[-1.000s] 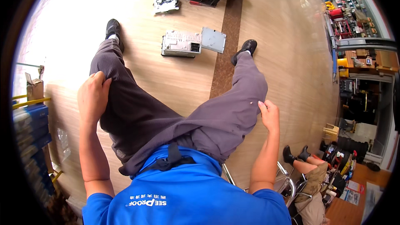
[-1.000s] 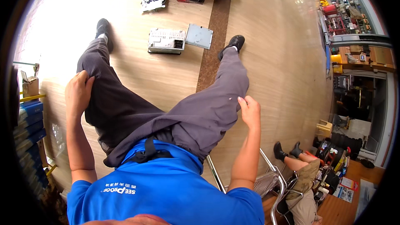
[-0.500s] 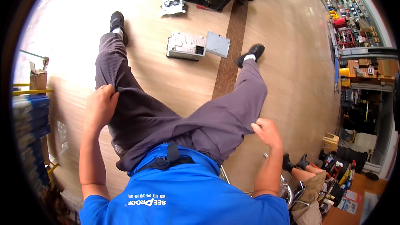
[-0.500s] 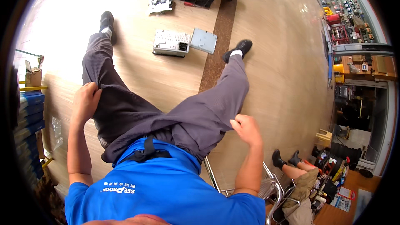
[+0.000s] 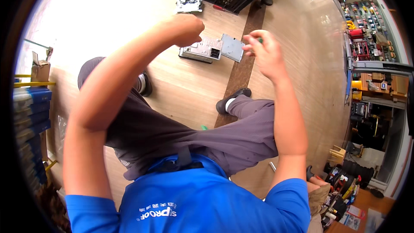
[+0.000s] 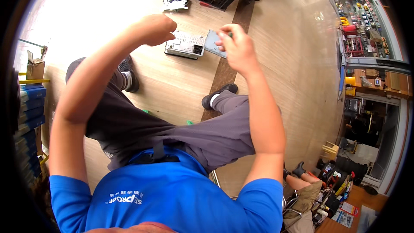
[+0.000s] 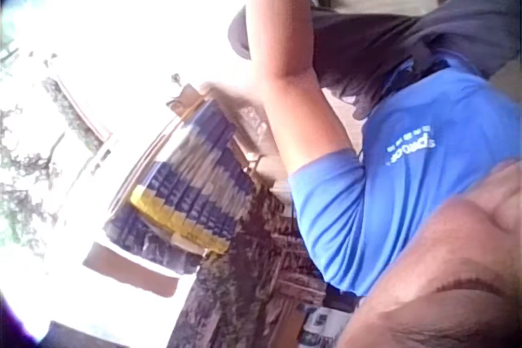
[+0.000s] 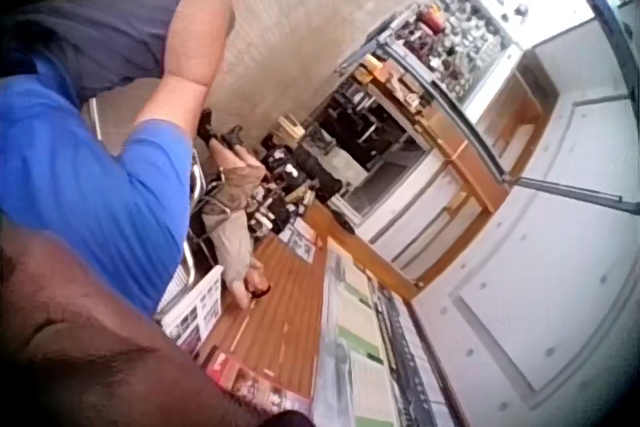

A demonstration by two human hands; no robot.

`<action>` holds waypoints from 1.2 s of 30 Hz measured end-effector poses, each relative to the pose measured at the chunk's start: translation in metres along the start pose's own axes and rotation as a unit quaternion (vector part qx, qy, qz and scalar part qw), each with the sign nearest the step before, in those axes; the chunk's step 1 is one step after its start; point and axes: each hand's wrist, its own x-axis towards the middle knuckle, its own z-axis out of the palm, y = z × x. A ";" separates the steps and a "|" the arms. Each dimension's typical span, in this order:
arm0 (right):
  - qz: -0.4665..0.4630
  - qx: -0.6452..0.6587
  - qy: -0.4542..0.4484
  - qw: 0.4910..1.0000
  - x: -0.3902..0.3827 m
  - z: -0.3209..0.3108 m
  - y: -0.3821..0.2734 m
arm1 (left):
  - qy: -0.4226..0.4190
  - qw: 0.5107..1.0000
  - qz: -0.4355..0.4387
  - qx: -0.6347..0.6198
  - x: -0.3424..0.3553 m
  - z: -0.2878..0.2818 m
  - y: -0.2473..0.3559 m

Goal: The person uses a screwdriver to remove and replace screws on the metal casing of an electronic unit while sitting on the floor.

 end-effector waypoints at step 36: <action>-0.047 -0.271 -0.038 0.961 0.111 0.159 0.113 | 0.161 0.572 -0.269 -0.758 0.116 0.278 -0.088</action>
